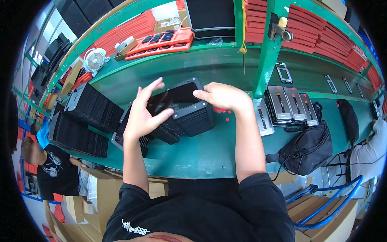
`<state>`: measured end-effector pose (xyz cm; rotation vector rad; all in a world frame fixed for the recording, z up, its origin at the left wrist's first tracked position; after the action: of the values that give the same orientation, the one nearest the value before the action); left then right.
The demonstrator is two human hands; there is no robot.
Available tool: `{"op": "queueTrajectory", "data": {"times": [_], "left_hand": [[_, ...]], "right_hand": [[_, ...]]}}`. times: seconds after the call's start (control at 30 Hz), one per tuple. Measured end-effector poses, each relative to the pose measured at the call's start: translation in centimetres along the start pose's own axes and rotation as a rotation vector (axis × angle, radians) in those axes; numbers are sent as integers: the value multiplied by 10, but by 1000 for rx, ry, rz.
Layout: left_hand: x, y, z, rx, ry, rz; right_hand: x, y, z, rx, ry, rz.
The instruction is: Assembling electronic devices by fitting components into housings and scanning barcodes for tracking.
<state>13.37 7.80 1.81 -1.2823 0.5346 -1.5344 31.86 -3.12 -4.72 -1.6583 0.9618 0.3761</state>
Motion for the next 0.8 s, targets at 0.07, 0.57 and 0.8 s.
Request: {"op": "queueTrajectory", "data": {"times": [0.07,0.57,0.8], "left_hand": [[6,-14,-5,147,73,65],[-46,10,-35,-212,-177,-188],[-39,8,-39,-194,-157,-120]], "right_hand": [[5,-1,2,5,-14,9],[32,-92,-79,1105,-150,100],[-6,-68,-48,602,-584,642]]}}
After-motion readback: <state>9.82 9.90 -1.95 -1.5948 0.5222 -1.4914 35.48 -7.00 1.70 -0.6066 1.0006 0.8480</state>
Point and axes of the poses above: each hand's wrist, its own z-axis towards the middle knuckle, its own y-axis out of the palm, x = y × z, the point moved 9 cm from there along z, towards the middle knuckle, and after that the axes turned 9 degrees about -x, right-handed, at the moved point
